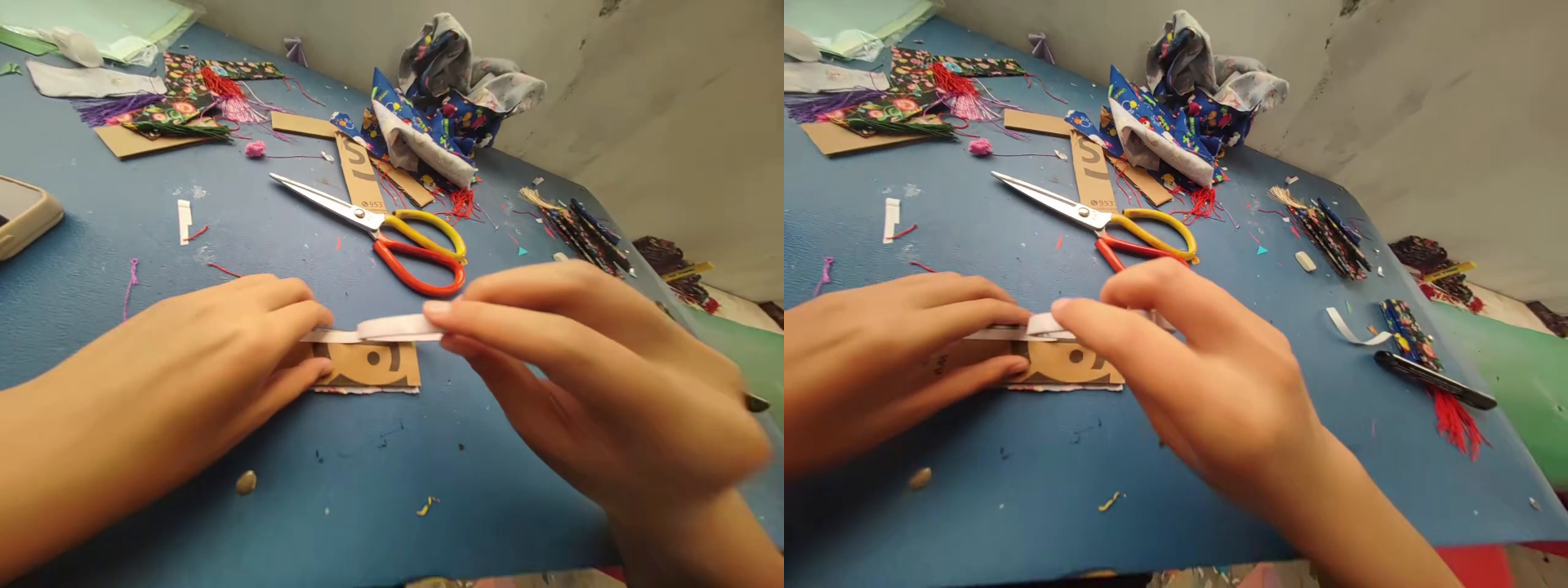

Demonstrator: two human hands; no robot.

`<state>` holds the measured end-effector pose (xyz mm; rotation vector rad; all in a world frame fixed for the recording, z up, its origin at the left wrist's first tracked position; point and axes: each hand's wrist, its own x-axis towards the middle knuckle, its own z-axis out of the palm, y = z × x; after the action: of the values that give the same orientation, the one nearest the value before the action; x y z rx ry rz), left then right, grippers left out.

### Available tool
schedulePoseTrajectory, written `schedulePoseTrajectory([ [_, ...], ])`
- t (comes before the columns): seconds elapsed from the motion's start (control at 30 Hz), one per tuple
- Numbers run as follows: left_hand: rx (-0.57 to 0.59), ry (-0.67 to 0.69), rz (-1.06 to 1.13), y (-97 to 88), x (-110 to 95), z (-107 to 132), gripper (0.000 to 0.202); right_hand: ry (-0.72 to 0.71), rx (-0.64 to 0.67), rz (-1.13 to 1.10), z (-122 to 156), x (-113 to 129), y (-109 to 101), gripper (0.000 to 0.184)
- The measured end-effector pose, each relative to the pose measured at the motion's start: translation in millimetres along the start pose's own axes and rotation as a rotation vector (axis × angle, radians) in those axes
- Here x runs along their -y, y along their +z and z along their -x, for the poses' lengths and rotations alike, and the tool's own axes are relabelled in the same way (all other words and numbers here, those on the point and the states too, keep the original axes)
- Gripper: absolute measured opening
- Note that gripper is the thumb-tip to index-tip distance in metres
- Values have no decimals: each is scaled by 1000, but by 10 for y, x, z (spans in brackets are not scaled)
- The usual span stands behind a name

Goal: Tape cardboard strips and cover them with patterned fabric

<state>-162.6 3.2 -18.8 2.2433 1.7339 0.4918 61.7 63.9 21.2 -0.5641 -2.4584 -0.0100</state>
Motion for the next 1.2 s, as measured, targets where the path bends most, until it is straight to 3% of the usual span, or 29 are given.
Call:
schedulePoseTrajectory([
  [0.1, 81, 97, 29, -1, -114, -93, 20, -42, -51, -34, 13, -56, 17, 28],
  [0.17, 89, 85, 84, 2, -133, -122, 18, -61, -74, -63, 21, -87, 22, 29],
  [0.37, 42, 29, 208, 52, -74, -98, 15, -81, -66, -119, 26, -138, 30, 26],
  [0.67, -5, 69, 234, 90, -35, -94, 20, -44, 2, -12, 64, -153, -51, 27],
  [1.2, -15, 237, -54, 104, -38, -53, 27, -85, 68, 91, 76, -190, -60, 28],
])
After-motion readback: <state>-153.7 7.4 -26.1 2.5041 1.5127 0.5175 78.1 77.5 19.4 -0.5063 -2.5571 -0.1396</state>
